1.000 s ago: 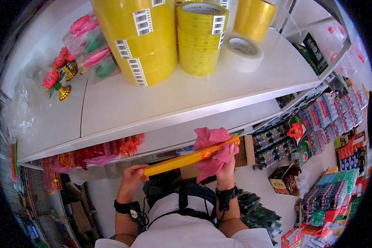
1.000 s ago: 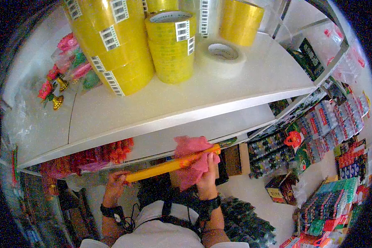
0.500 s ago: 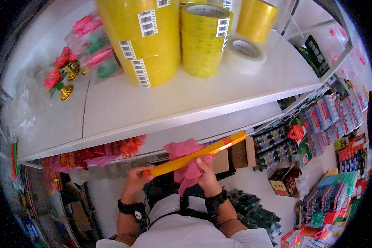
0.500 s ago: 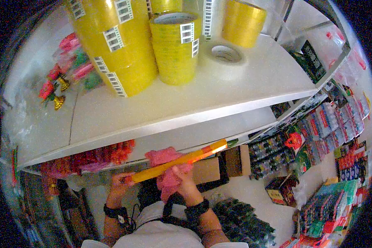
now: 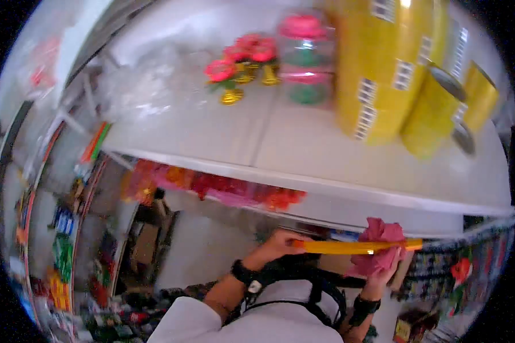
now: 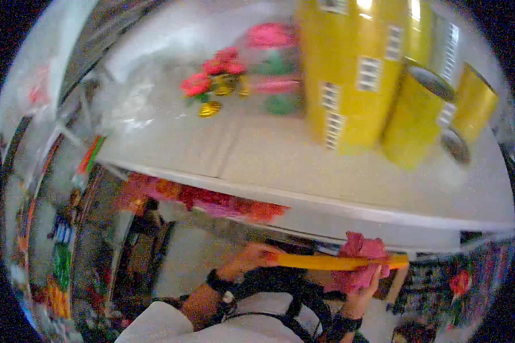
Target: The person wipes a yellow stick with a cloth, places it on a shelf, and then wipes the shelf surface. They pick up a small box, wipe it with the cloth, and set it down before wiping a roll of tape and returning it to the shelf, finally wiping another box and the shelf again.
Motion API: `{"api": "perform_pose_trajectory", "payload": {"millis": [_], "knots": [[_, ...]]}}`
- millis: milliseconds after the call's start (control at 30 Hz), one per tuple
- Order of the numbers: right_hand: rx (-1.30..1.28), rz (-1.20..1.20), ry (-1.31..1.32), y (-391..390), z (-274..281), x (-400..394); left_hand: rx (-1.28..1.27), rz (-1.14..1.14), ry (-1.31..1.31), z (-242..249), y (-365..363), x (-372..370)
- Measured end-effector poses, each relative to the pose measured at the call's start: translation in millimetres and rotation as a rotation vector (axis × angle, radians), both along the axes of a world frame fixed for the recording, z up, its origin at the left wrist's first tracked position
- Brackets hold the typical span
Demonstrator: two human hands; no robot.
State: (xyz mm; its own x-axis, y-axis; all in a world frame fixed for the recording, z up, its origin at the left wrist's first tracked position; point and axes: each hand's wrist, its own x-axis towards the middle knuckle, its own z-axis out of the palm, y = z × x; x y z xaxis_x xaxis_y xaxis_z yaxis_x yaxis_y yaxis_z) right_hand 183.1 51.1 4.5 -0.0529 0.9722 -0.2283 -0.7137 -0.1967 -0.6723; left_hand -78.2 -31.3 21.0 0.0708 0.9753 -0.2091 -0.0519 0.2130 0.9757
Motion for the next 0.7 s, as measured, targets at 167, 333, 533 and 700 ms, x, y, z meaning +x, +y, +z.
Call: {"api": "perform_pose_trajectory", "payload": {"millis": [167, 333, 533, 700], "knots": [[0.088, 0.533, -0.05, -29.2, 5.8, -52.2, 0.0, -0.075, -0.071, -7.0, 1.9, 15.4], [-0.031, 0.823, -0.188, -44.4, 38.0, -90.5, 0.208, 0.085, -0.029, -12.8, -12.2, 11.0], [-0.249, 0.87, -0.021, -35.7, 1.7, -106.3, 0.042, 0.183, -0.148, 6.0, -54.4, -46.7], [-0.41, 0.88, -0.124, -25.5, 4.9, -115.0, 0.025, 0.617, -0.293, -31.1, -118.1, -121.7]]}}
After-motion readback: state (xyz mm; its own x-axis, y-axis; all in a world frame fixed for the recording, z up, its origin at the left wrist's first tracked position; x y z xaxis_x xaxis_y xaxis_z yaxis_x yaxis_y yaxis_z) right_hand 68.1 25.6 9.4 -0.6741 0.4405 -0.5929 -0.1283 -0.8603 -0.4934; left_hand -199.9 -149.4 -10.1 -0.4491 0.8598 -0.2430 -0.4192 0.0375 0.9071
